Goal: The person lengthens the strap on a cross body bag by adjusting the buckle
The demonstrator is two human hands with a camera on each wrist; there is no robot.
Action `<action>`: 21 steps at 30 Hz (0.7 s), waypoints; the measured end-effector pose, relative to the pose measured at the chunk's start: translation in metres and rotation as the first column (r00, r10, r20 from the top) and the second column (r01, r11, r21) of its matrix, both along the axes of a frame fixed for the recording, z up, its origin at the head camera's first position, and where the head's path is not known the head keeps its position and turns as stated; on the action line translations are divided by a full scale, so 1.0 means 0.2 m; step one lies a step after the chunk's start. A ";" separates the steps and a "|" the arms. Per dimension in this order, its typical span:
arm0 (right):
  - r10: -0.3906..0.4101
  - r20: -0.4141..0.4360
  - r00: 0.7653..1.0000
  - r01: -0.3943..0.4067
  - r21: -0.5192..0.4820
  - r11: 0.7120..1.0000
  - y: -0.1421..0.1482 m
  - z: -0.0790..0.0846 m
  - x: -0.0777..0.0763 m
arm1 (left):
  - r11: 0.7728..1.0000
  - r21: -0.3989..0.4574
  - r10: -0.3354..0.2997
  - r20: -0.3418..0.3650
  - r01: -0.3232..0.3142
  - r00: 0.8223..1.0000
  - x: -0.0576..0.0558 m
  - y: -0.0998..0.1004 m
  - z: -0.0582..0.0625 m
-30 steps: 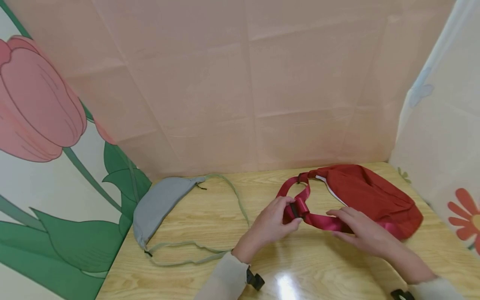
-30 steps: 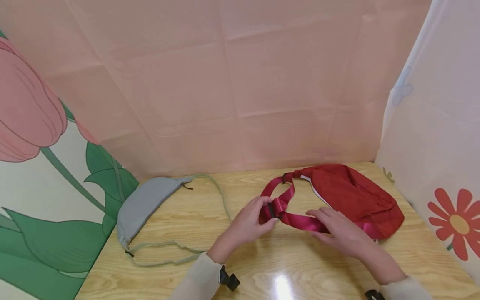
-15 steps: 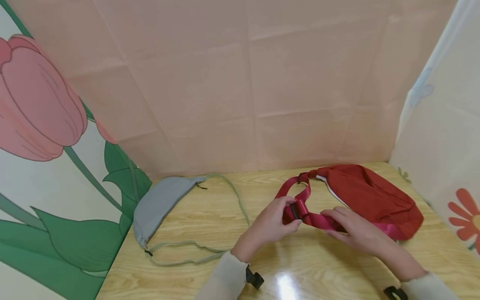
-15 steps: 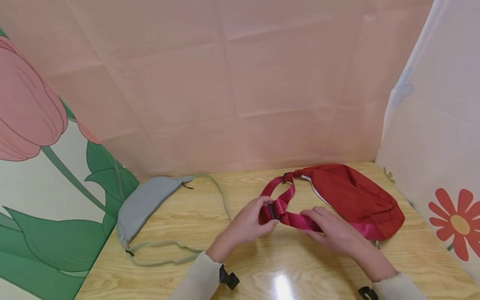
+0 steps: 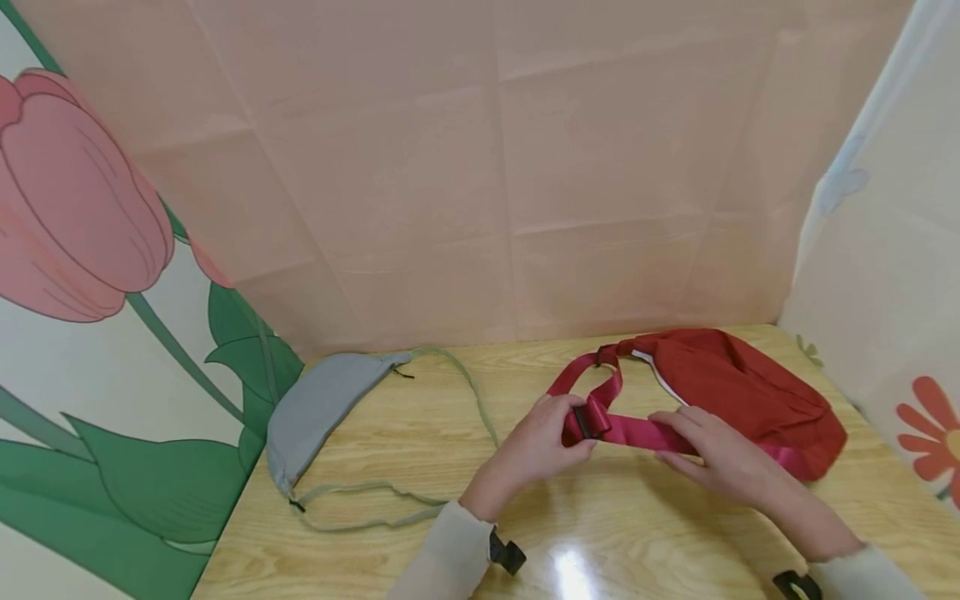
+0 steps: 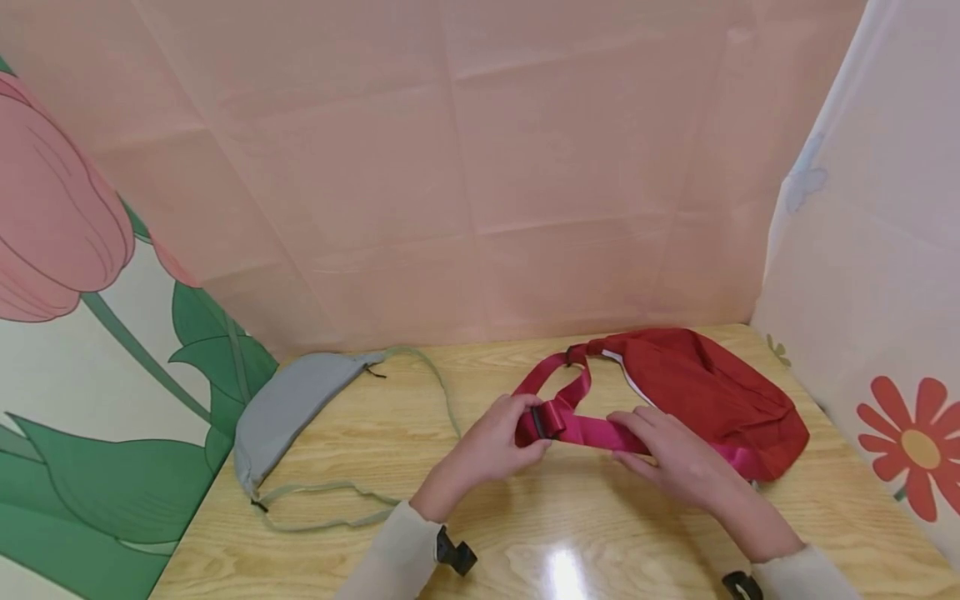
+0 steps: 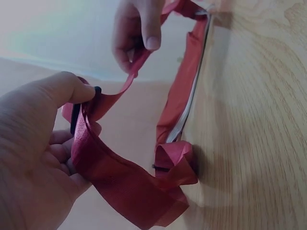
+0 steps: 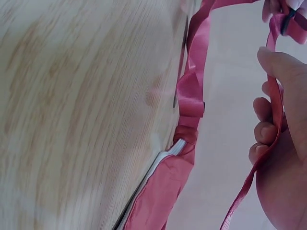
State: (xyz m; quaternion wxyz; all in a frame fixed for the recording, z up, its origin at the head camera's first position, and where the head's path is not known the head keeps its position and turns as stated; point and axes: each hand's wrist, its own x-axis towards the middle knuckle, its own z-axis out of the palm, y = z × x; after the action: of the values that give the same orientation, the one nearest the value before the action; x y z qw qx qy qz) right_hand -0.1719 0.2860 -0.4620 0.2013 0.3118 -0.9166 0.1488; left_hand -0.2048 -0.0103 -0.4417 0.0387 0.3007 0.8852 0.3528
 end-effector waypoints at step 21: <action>-0.025 0.039 0.999 0.025 -0.001 1.000 0.04 0.00 0.02 | 0.999 -0.008 -0.035 -0.069 0.035 0.997 0.00 -0.01 0.00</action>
State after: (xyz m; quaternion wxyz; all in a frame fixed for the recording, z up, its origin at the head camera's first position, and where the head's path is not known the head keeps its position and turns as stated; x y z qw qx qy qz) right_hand -0.1676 0.2939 -0.4624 0.1855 0.2971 -0.9241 0.1530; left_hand -0.2052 -0.0127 -0.4417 0.0152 0.3282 0.8818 0.3383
